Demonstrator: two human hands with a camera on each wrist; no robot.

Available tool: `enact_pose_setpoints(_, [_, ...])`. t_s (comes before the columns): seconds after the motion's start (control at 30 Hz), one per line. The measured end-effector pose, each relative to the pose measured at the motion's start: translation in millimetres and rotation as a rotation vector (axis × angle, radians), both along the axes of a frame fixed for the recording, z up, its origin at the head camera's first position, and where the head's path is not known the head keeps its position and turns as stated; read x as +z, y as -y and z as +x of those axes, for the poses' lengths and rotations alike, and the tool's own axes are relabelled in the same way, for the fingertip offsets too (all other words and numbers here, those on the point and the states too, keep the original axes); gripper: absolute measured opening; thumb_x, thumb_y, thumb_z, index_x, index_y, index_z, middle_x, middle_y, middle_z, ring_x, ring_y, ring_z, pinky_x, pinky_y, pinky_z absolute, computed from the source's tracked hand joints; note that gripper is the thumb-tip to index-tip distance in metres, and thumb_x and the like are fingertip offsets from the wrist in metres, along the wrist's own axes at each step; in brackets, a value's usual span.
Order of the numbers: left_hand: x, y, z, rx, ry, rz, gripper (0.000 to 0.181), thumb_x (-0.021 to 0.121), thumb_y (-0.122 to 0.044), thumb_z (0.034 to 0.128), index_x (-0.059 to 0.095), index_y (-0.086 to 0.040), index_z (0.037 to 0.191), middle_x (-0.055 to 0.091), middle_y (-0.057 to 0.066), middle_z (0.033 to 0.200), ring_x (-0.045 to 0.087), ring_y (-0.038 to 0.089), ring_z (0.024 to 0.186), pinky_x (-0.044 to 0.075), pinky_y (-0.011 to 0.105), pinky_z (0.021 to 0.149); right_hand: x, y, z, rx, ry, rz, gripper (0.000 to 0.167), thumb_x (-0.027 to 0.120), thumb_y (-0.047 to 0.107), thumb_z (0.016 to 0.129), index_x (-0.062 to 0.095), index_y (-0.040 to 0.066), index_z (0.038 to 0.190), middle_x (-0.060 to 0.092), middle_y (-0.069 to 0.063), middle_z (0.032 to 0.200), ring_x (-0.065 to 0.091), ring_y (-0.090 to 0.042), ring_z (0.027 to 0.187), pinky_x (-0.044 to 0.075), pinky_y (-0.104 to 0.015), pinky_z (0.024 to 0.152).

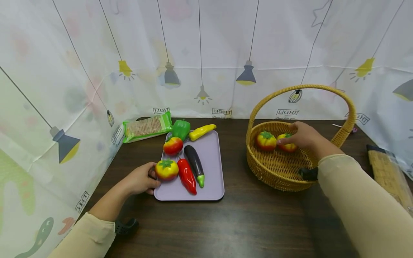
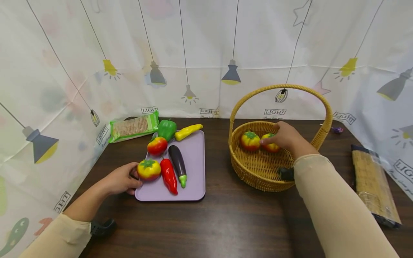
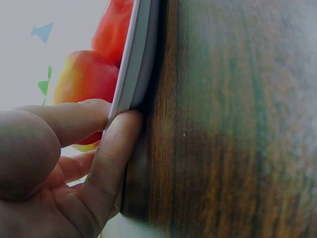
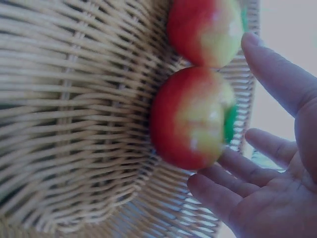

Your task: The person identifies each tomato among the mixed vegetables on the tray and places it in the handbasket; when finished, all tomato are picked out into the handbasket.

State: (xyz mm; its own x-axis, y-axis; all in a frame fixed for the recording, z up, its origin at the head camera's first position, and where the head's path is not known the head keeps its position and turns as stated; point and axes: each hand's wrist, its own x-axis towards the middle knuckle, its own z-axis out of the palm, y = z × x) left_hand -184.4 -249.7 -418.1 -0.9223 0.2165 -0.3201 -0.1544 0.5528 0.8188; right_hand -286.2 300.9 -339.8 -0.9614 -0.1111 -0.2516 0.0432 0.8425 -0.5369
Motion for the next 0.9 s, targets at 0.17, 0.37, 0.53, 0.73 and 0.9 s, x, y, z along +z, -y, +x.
enact_pose_setpoints(0.17, [0.8,-0.5,0.7,0.004,0.005,-0.013,0.066,0.076,0.002,0.0867,0.041,0.003,0.142,0.046,0.020,0.108,0.061,0.028,0.083,0.063,0.038,0.064,15.8,10,7.9,0.035,-0.046,0.024,0.110,0.077,0.061,0.084,0.025,-0.007,0.154,0.034,-0.041,0.147,0.037,-0.058,0.131,0.036,-0.071,0.104])
enact_pose_setpoints(0.37, [-0.1,-0.6,-0.2,-0.002,0.004,-0.009,0.066,0.076,0.002,0.0870,0.040,0.004,0.142,0.045,0.020,0.108,0.060,0.028,0.083,0.063,0.038,0.064,28.3,22,19.6,0.058,-0.067,0.001,0.116,0.076,0.065,0.081,0.020,-0.001,0.159,0.029,-0.038,0.153,0.032,-0.057,0.136,0.032,-0.073,0.106])
enact_pose_setpoints(0.53, [-0.8,-0.3,-0.9,-0.005,0.007,-0.013,0.065,0.076,0.002,0.0868,0.041,0.003,0.141,0.044,0.020,0.107,0.060,0.028,0.083,0.062,0.038,0.064,34.6,31,30.5,0.088,-0.100,-0.007,0.118,0.076,0.068,0.078,0.021,0.004,0.160,0.028,-0.036,0.155,0.030,-0.056,0.138,0.030,-0.074,0.106])
enact_pose_setpoints(0.73, [-0.2,-0.2,-0.2,-0.005,0.007,-0.024,0.067,0.077,0.002,0.0868,0.039,0.004,0.142,0.045,0.020,0.108,0.060,0.028,0.083,0.062,0.038,0.064,41.7,47,48.8,0.147,-0.133,-0.044,0.110,0.078,0.063,0.079,0.026,0.008,0.158,0.034,-0.030,0.155,0.032,-0.052,0.140,0.031,-0.073,0.107])
enact_pose_setpoints(0.9, [0.9,-0.7,-0.3,-0.005,0.013,-0.025,0.068,0.077,0.002,0.0869,0.039,0.004,0.143,0.045,0.020,0.109,0.061,0.028,0.084,0.063,0.038,0.064,45.5,58,63.8,0.189,-0.144,-0.082,0.108,0.080,0.062,0.079,0.028,0.009,0.157,0.038,-0.026,0.154,0.034,-0.047,0.142,0.033,-0.069,0.109])
